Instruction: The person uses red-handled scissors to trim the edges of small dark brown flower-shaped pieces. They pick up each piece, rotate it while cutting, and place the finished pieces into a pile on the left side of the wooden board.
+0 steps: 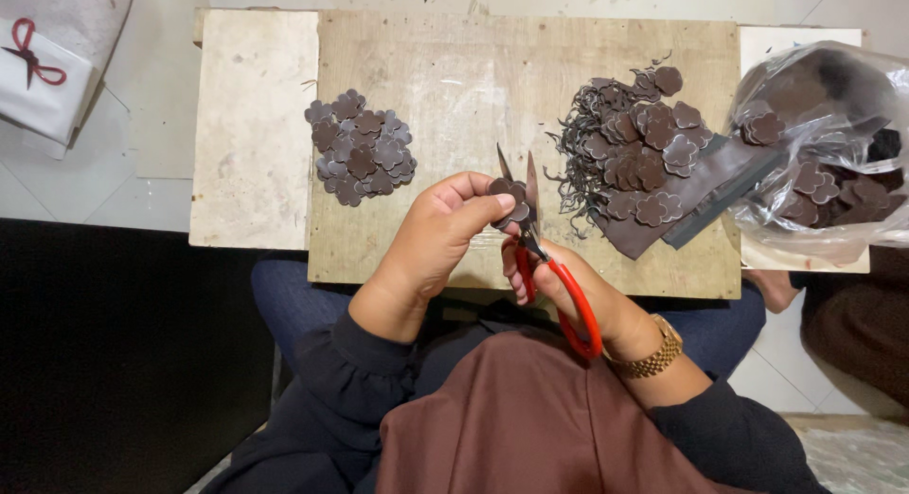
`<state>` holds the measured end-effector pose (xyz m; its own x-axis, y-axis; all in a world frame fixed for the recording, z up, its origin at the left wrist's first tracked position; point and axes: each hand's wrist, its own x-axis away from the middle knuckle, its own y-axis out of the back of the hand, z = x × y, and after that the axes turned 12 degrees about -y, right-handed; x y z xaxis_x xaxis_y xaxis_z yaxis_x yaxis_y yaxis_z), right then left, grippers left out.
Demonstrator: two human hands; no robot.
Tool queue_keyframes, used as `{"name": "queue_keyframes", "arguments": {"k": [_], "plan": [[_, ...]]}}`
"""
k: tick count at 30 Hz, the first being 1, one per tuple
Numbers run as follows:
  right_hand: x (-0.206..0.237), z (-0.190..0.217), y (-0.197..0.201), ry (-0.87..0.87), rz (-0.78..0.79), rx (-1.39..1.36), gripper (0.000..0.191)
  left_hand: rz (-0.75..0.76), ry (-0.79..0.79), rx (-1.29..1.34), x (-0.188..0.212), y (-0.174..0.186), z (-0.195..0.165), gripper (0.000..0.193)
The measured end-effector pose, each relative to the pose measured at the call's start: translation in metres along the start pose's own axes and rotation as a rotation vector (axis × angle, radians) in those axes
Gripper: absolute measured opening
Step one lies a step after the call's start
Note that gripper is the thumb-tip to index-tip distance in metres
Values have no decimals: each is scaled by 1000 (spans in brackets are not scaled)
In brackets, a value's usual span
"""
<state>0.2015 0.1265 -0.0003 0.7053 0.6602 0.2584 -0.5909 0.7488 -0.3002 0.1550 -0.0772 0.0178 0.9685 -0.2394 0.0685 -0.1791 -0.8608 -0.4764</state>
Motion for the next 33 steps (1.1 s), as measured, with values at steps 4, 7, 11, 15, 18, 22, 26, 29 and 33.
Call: {"name": "queue_keyframes", "arguments": {"k": [4, 7, 11, 15, 18, 22, 26, 29, 33], "plan": [[-1, 0, 0, 11, -24, 47, 66, 3, -4, -7, 1, -2, 2, 13], [1, -1, -2, 2, -81, 46, 68, 45, -8, -42, 0, -3, 4, 12], [1, 0, -3, -1, -82, 29, 71, 29, 8, -39, 0, -4, 6, 11], [0, -2, -3, 3, -123, 45, 71, 16, -11, -40, 0, -5, 6, 11], [0, -5, -4, 12, -173, 64, 66, -17, -29, -56, 0, -7, 8, 11], [-1, -11, -6, -18, -222, -9, 57, -6, -95, -31, 1, -7, 11, 9], [0, -14, -4, -33, -223, -51, 53, -22, -130, -47, 0, -5, 15, 9], [1, -16, -3, -50, -223, -48, 53, -26, -132, -41, 0, -3, 14, 9], [0, -17, -2, -43, -199, -40, 54, -29, -130, -66, 1, -1, 12, 8]]}}
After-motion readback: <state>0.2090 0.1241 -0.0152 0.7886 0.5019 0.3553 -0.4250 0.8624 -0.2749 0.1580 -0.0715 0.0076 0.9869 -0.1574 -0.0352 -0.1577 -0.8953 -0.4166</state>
